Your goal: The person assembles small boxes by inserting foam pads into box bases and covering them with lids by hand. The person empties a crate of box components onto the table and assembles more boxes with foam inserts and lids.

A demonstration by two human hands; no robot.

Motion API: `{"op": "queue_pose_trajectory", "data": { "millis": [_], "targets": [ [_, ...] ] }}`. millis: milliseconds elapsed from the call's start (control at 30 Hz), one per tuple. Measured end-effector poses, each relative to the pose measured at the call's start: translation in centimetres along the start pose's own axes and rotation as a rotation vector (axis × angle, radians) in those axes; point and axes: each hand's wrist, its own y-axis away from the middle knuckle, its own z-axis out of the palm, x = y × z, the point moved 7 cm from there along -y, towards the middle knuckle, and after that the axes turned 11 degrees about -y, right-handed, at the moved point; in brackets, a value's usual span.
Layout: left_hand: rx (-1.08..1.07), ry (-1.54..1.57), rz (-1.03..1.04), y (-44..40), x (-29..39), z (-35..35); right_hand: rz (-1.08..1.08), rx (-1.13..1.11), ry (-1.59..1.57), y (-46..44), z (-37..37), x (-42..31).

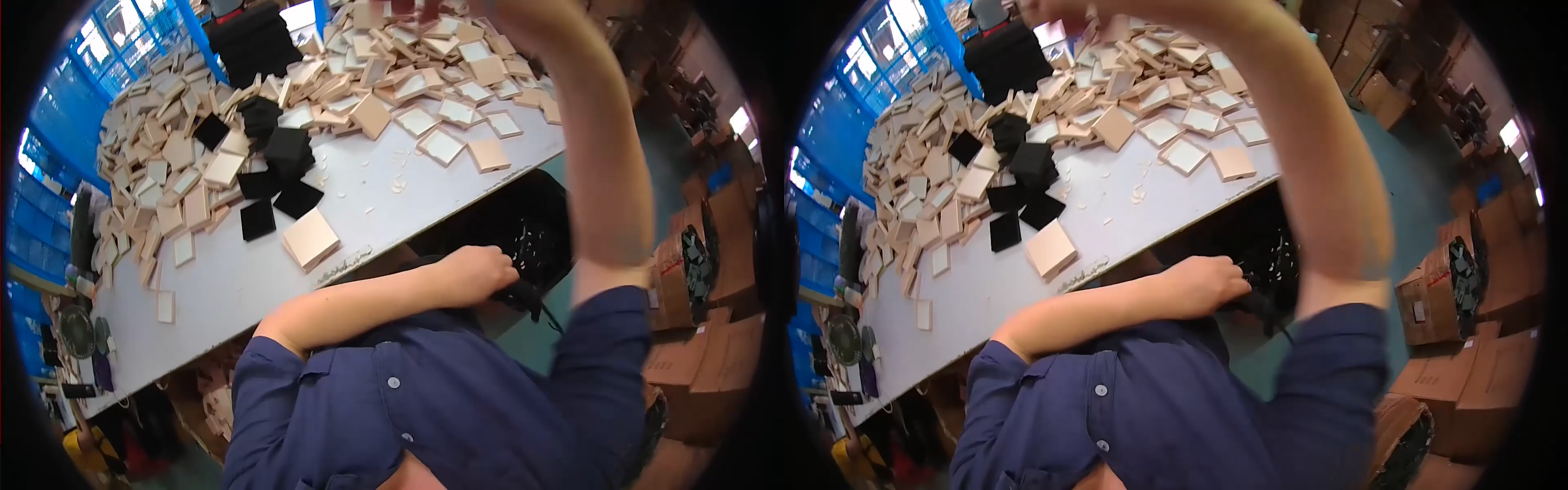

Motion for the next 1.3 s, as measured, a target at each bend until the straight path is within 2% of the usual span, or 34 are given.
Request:
{"op": "queue_pose_trajectory", "data": {
  "millis": [33,100,133,200,267,333,400,467,567,667,733,867,900,933,1000,1100,1133,1200,1267,1300],
  "targets": [
    [0.041,0.006,0.030,0.4,1.0,-0.1,0.255,0.033,0.087,-1.0,2.6,3.9],
    [0.127,0.001,0.122,0.9,3.0,-0.1,0.703,-0.338,0.072,3.6,10.0,12.8],
    [0.149,0.007,0.168,1.2,4.4,-0.2,0.620,-0.459,0.237,6.4,13.9,14.9],
    [0.266,0.065,0.257,2.0,6.1,-1.3,0.791,-0.567,0.076,9.7,19.3,16.3],
    [0.321,0.055,0.265,2.6,6.6,-1.0,0.842,-0.501,-0.084,10.9,22.8,17.2],
    [0.373,0.067,0.291,3.1,6.9,-1.0,0.726,-0.393,-0.076,11.3,25.6,18.2],
    [0.379,0.118,0.242,3.6,6.6,-0.8,0.701,-0.436,0.040,11.2,27.5,18.4],
    [0.386,0.152,0.235,3.5,6.3,-0.2,0.436,-0.387,0.267,9.8,29.0,18.3],
    [0.310,0.197,0.299,3.0,6.5,0.4,0.384,-0.653,0.279,7.8,33.4,18.9],
    [0.307,0.267,0.291,3.4,6.1,1.1,0.781,-0.705,0.137,7.7,35.8,23.0],
    [0.275,0.318,0.255,4.4,5.3,0.8,0.801,-0.784,0.101,9.4,36.8,26.3],
    [0.172,0.298,0.216,5.5,4.6,0.9,0.706,-0.362,-0.186,9.6,34.2,27.0],
    [0.140,0.298,0.241,5.3,4.7,1.4,0.694,-0.346,-0.225,9.9,34.3,26.9],
    [0.108,0.292,0.266,4.9,4.7,2.1,0.810,-0.377,-0.258,9.7,33.5,25.6],
    [0.158,0.362,0.320,4.4,5.4,2.7,0.697,-0.214,-0.203,9.9,30.7,23.6],
    [0.136,0.387,0.417,3.9,6.4,1.8,0.901,-0.053,-0.567,10.4,27.0,20.1],
    [0.142,0.396,0.451,3.6,6.9,1.9,0.917,0.136,-0.766,11.0,25.7,19.0],
    [0.147,0.349,0.496,3.2,7.4,1.6,0.844,0.581,-0.920,12.6,21.9,18.1],
    [0.135,0.254,0.535,2.9,8.2,0.6,0.617,0.776,-1.128,14.4,18.7,16.8],
    [0.058,0.186,0.560,2.7,8.7,0.9,0.504,0.847,-1.117,15.2,16.9,15.5]
  ]
}}
